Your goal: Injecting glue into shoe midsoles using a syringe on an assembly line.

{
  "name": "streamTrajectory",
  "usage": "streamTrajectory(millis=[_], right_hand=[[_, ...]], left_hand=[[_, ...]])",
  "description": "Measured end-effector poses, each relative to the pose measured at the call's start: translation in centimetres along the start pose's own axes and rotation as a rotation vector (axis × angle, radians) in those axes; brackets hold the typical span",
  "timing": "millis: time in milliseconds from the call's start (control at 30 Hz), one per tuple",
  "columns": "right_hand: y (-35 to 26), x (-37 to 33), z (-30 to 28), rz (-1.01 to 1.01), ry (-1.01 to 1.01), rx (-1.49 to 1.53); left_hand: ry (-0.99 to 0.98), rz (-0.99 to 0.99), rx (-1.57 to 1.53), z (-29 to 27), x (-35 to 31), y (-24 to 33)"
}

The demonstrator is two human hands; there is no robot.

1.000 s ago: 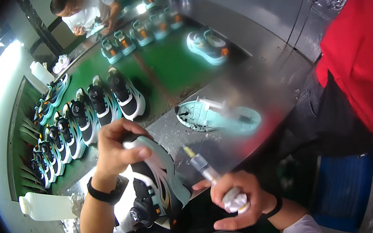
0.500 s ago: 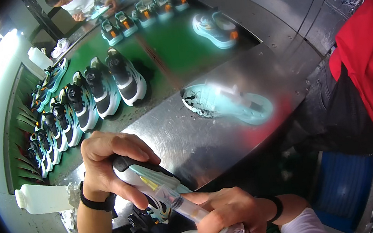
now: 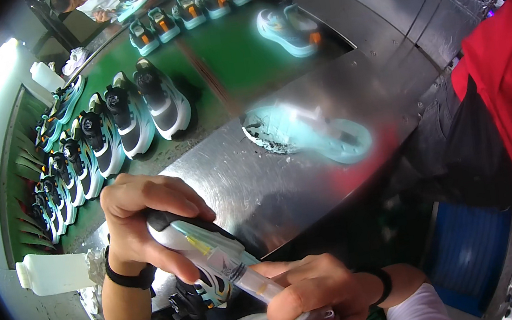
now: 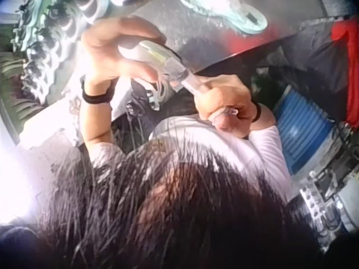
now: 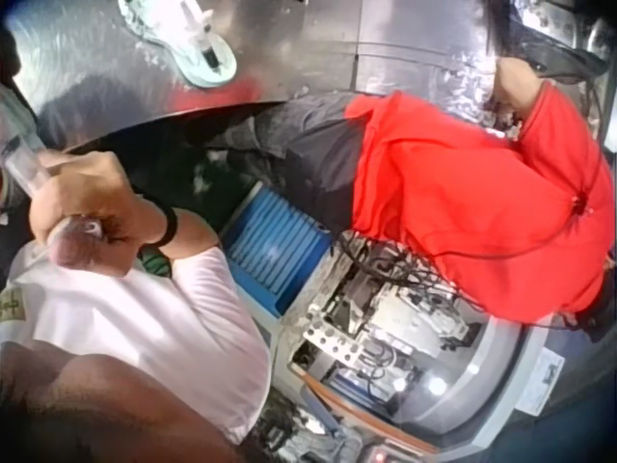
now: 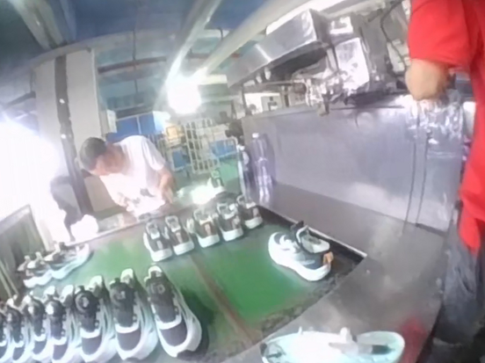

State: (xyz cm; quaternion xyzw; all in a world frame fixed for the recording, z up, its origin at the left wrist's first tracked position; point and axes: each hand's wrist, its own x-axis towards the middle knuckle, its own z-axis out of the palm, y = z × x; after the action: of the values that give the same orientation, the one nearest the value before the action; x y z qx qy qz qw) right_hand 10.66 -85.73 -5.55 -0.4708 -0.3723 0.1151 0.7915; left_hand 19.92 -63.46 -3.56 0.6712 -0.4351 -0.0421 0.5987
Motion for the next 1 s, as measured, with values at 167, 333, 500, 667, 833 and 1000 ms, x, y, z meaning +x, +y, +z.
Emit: streamTrajectory(millis=[167,333,500,667,833,1000], right_hand=[[2.3,-2.1,0.0,0.033,0.052,0.028],[4.9,-2.5,0.3,0.017,0.101,0.121],[6.0,-2.6,0.2,0.056,0.138,0.175],[6.6,-2.6,0.0,0.058,0.175,0.191],[6.7,-2.9,0.0,0.054,0.166,0.179],[7.2,-4.3,-0.2,0.09,0.168,0.211]], left_hand=[[0.205,-0.093,-0.169,-0.6,-1.6,-1.4],[0.407,-0.162,-0.334,-1.1,-3.0,-3.1],[0.502,-0.231,-0.301,-1.4,-3.8,-3.8],[0.497,-0.223,-0.261,-1.7,-4.1,-4.7],[0.524,-0.234,-0.248,-1.5,-4.0,-4.7],[0.52,-0.269,-0.211,-1.5,-4.4,-5.4]])
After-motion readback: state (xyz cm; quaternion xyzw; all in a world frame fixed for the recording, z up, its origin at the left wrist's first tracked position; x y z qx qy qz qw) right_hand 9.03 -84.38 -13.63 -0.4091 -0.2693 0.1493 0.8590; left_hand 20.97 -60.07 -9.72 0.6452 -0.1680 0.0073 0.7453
